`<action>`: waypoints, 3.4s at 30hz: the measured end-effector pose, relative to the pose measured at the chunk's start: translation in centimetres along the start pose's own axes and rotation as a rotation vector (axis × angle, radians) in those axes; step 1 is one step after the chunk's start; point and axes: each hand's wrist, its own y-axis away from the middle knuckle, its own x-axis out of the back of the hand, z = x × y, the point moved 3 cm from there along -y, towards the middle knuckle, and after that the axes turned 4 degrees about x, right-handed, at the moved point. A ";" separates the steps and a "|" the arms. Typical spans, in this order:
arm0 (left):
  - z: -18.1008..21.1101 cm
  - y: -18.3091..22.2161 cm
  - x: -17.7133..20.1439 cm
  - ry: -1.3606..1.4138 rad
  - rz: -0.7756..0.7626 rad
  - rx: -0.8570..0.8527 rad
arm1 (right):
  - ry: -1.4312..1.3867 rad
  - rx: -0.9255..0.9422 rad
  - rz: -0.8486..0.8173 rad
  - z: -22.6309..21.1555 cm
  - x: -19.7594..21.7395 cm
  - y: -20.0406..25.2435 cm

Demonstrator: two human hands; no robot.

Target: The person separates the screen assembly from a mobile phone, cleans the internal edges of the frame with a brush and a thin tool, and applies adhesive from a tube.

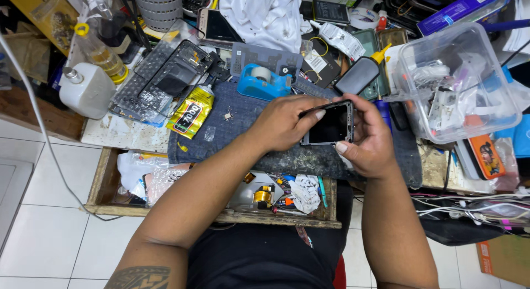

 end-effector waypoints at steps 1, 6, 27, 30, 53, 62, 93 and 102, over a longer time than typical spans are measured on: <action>0.2 0.2 0.1 -0.003 0.016 -0.017 | 0.004 0.012 0.040 0.1 -0.1 0.3; 0.7 0.4 0.6 -0.055 0.044 0.052 | 0.181 0.137 0.347 2.5 -1.5 1.3; -1.3 3.0 3.0 0.618 -0.166 0.408 | 0.013 -0.053 0.313 1.8 -3.8 0.7; -1.8 3.6 3.1 0.604 -0.174 0.427 | -0.034 -0.088 0.322 2.3 -3.9 0.9; -3.5 5.0 2.3 0.750 -0.119 0.475 | -0.002 -0.089 0.321 2.8 -4.7 0.9; -3.4 4.8 3.3 0.919 -0.083 0.464 | -0.018 -0.089 0.397 3.6 -4.0 1.0; -5.6 4.9 5.2 0.541 0.010 0.525 | -0.585 0.186 0.741 -4.0 3.7 5.1; -3.6 -0.1 -0.8 0.076 -0.164 0.549 | -0.348 0.042 0.650 -2.2 4.7 7.0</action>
